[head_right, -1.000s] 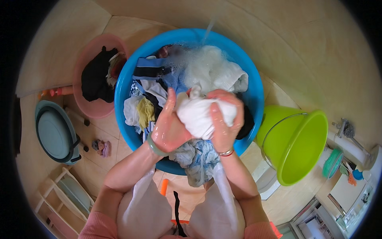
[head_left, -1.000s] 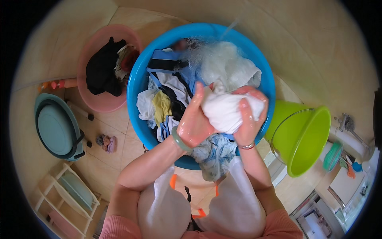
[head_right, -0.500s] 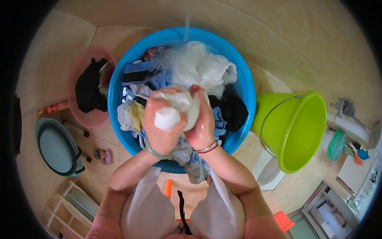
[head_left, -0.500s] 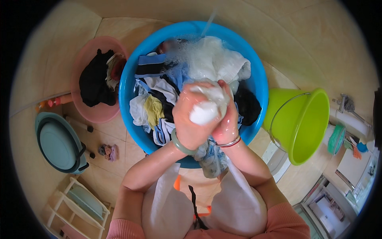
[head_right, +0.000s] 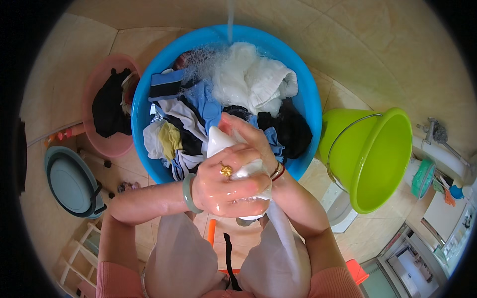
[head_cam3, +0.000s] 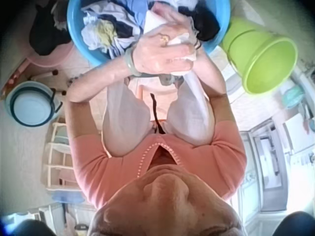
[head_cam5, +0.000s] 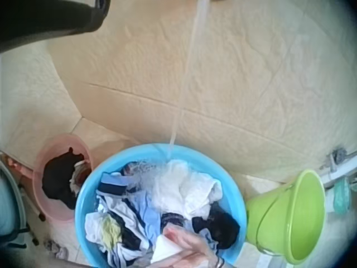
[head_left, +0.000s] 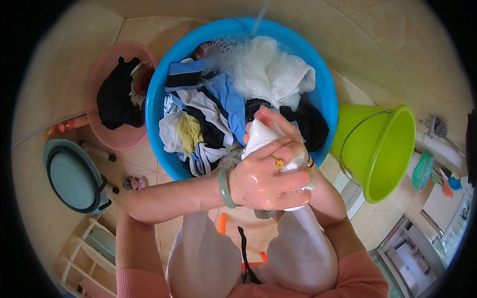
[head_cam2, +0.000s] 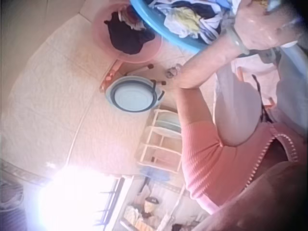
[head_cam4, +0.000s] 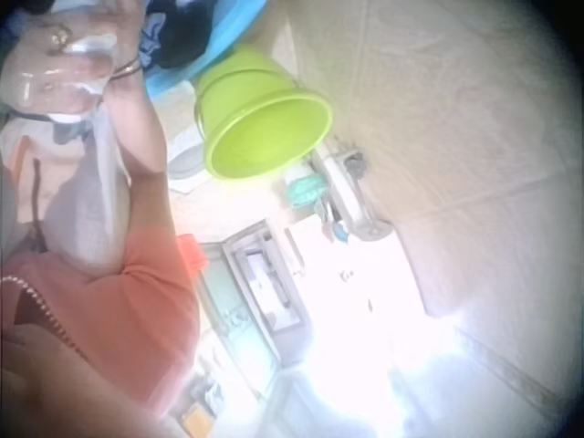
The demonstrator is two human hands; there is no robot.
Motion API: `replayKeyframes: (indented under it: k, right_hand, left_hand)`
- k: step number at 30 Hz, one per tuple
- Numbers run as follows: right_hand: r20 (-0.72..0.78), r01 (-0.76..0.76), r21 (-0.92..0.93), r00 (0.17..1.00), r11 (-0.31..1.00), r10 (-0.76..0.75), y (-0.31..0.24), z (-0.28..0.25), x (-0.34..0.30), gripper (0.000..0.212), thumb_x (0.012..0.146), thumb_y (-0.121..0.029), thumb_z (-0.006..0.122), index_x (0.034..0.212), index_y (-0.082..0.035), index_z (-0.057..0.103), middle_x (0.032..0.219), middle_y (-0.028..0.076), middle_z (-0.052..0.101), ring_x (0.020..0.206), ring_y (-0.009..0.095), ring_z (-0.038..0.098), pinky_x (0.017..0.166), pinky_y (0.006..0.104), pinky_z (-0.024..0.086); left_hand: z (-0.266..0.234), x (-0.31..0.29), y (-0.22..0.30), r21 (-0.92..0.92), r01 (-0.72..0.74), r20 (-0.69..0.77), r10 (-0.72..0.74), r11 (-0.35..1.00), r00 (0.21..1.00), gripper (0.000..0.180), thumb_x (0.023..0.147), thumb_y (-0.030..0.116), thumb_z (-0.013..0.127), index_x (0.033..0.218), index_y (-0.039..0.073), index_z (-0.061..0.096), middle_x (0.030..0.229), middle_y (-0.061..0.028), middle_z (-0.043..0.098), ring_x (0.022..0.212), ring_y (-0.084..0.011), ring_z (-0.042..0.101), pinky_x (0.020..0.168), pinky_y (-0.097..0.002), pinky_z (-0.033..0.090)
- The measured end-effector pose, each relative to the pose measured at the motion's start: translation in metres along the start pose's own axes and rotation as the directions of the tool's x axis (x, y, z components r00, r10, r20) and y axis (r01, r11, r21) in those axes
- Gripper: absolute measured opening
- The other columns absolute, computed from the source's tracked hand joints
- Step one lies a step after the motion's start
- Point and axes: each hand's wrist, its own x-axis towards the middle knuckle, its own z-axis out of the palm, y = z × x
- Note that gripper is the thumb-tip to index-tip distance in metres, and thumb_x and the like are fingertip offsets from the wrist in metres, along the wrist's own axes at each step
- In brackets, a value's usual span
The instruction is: The person transfers various clothes from a green bucket into a blue basin. They then fill the basin with water from a tap and proceed to hand-wash the clothes by scrubbing and wringing them individually.
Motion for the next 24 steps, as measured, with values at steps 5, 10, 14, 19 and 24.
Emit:
replayKeyframes:
  k: [5, 10, 14, 19, 24]
  right_hand:
    - [0.135, 0.006, 0.329, 0.989, 0.944, -0.053, 0.005, -0.007, 0.003, 0.038, 0.1, -0.035, 0.046, 0.124, -0.006, 0.053, 0.115, 0.007, 0.058, 0.108, 0.018, 0.056, 0.095, 0.0348, 0.046]
    - [0.122, -0.043, 0.69, 0.991, 0.723, -0.058, -0.014, -0.008, -0.003, 0.054, 0.101, -0.049, 0.034, 0.134, -0.008, 0.046, 0.132, 0.011, 0.054, 0.124, 0.027, 0.051, 0.103, 0.0481, 0.041]
    - [0.371, -0.112, 0.604, 0.916, 0.789, -0.154, -0.015, -0.031, -0.031, 0.058, 0.1, -0.049, 0.03, 0.143, -0.011, 0.036, 0.142, 0.012, 0.044, 0.129, 0.032, 0.045, 0.101, 0.0555, 0.041]
    - [-0.008, 0.224, 0.649, 0.958, 0.727, -0.288, -0.029, -0.03, -0.045, 0.065, 0.096, -0.053, 0.037, 0.147, -0.015, 0.029, 0.145, 0.013, 0.04, 0.131, 0.036, 0.042, 0.104, 0.0556, 0.039]
    - [0.184, 0.16, 0.873, 0.767, 0.461, -0.614, -0.033, -0.057, -0.059, 0.067, 0.094, -0.053, 0.043, 0.146, -0.014, 0.03, 0.147, 0.012, 0.037, 0.135, 0.033, 0.036, 0.108, 0.0512, 0.034]
  left_hand:
    - [0.015, -0.01, -0.016, -0.191, 0.168, 0.002, -0.171, 0.967, 0.985, 0.024, 0.05, 0.017, 0.066, 0.073, 0.018, 0.06, 0.087, -0.0017, 0.057, 0.081, -0.0254, 0.059, 0.069, -0.0306, 0.048]
    - [0.0, -0.001, -0.05, -0.629, 0.737, 0.269, -0.819, 0.248, 0.506, 0.057, 0.074, 0.018, 0.073, 0.126, 0.013, 0.05, 0.114, -0.0109, 0.057, 0.109, -0.0263, 0.055, 0.095, -0.0341, 0.043]
    - [-0.016, 0.028, -0.061, -0.714, 0.7, 0.489, -0.733, -0.026, 0.472, 0.071, 0.086, 0.014, 0.063, 0.148, 0.013, 0.028, 0.146, -0.0132, 0.034, 0.132, -0.0244, 0.037, 0.111, -0.0356, 0.026]
    - [0.003, 0.062, -0.055, -0.554, 0.737, 0.345, -0.699, 0.387, 0.626, 0.083, 0.077, 0.036, 0.079, 0.144, 0.012, 0.036, 0.139, -0.0166, 0.04, 0.125, -0.0307, 0.043, 0.102, -0.0348, 0.039]
    - [0.033, 0.072, -0.03, -0.485, 0.781, 0.518, -0.59, 0.394, 0.619, 0.069, 0.078, 0.024, 0.079, 0.137, 0.009, 0.047, 0.135, -0.0105, 0.05, 0.116, -0.0267, 0.051, 0.097, -0.0359, 0.045]
